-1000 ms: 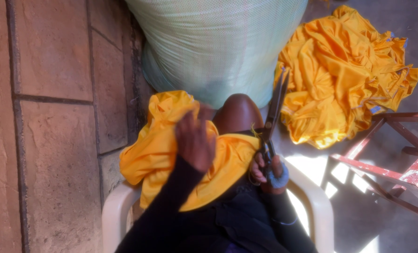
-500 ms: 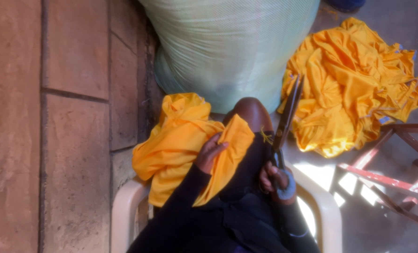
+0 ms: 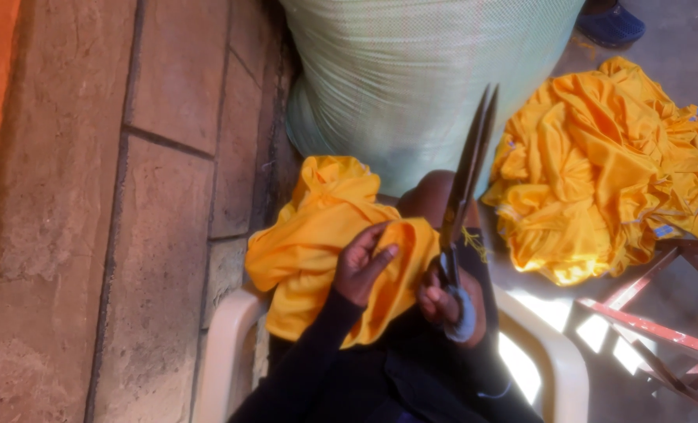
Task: Trimming the edges of yellow fabric pieces using large industrial scissors
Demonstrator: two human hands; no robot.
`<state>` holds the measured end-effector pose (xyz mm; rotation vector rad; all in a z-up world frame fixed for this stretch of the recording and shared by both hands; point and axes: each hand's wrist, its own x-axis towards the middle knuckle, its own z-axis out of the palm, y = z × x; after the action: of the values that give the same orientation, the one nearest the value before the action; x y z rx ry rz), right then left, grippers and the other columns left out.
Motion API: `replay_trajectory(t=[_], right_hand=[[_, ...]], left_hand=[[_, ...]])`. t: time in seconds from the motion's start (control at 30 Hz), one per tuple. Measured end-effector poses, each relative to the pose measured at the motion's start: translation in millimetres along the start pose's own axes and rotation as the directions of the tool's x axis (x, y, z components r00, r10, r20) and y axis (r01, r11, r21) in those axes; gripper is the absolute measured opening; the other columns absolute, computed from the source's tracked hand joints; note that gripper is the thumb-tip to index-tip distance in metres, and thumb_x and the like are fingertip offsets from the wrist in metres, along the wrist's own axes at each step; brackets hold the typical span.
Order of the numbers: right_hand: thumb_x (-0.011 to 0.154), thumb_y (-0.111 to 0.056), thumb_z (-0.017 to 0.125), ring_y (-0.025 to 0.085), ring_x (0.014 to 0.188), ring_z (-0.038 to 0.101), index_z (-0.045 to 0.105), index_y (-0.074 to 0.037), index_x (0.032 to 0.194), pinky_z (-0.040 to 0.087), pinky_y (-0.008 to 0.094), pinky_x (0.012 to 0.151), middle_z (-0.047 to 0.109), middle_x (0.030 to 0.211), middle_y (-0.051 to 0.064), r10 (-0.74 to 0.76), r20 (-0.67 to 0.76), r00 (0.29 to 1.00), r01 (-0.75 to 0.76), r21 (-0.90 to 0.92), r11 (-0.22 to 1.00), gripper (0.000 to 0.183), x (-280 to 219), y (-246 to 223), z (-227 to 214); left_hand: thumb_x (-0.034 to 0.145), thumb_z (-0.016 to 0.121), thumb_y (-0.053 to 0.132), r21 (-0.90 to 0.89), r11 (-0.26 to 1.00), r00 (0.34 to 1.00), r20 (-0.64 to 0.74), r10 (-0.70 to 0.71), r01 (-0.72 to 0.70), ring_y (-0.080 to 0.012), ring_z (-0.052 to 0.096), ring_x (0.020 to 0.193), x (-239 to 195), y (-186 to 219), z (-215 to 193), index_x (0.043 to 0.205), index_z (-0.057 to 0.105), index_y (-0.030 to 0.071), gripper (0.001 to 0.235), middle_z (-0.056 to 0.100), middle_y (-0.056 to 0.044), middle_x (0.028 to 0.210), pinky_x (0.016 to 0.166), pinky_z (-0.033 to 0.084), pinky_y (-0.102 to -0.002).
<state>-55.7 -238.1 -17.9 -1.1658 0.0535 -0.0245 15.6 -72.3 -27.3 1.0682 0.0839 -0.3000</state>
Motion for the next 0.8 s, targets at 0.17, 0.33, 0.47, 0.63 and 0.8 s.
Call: replay_trajectory(t=[0.17,0.33,0.47,0.63,0.8], right_hand=[[0.086,0.000,0.073,0.021,0.045,0.049,0.052,0.005,0.083,0.044,0.028,0.042,0.053,0.059,0.019,-0.148,0.042,0.988,0.139,0.169,0.976,0.022,-4,-29,14],[0.087,0.002,0.070,0.021,0.067,0.064,0.047,-0.008,0.085,0.050,0.026,0.059,0.053,0.073,0.009,-0.140,-0.063,0.988,0.135,-0.075,0.988,0.025,-2,-36,7],[0.089,0.007,0.068,0.014,0.045,0.050,0.046,-0.002,0.087,0.044,0.026,0.043,0.069,0.074,0.029,-0.138,-0.184,0.973,0.137,-0.018,0.990,0.024,4,-9,-14],[0.075,0.007,0.084,0.017,0.055,0.061,0.050,-0.002,0.086,0.050,0.025,0.050,0.072,0.080,0.024,-0.139,-0.293,0.946,0.083,-0.194,0.977,0.037,4,-10,-21],[0.072,0.008,0.086,0.017,0.054,0.062,0.050,-0.002,0.084,0.053,0.028,0.049,0.071,0.077,0.022,-0.054,-0.337,0.940,-0.009,-0.184,0.983,0.039,-5,-7,-36]], left_hand=[[0.095,0.076,0.013,0.150,0.988,0.992,0.129,0.005,-0.024,-0.0051,0.061,0.065,-2,16,16,0.094,0.073,0.004,0.009,0.065,0.000,0.068,0.067,0.056,-0.020],[0.102,0.064,0.025,0.227,0.969,0.992,0.056,-0.111,0.096,-0.0010,0.035,0.061,-3,39,28,0.068,0.045,0.019,0.039,0.037,0.012,0.066,0.057,0.028,-0.020],[0.108,0.054,0.019,0.065,0.997,0.982,0.177,-0.063,0.052,-0.0067,0.068,0.066,12,-29,-21,0.088,0.072,0.002,0.031,0.068,-0.001,0.069,0.070,0.060,-0.025],[0.106,0.057,0.016,0.183,0.983,0.964,0.260,-0.051,0.003,-0.0048,0.061,0.064,-4,10,18,0.089,0.069,0.004,0.025,0.061,0.003,0.064,0.068,0.055,-0.021],[0.107,0.057,0.018,0.225,0.974,0.924,0.372,-0.090,0.005,-0.0043,0.055,0.072,-3,26,41,0.093,0.070,0.005,0.022,0.058,0.005,0.070,0.075,0.053,-0.022]])
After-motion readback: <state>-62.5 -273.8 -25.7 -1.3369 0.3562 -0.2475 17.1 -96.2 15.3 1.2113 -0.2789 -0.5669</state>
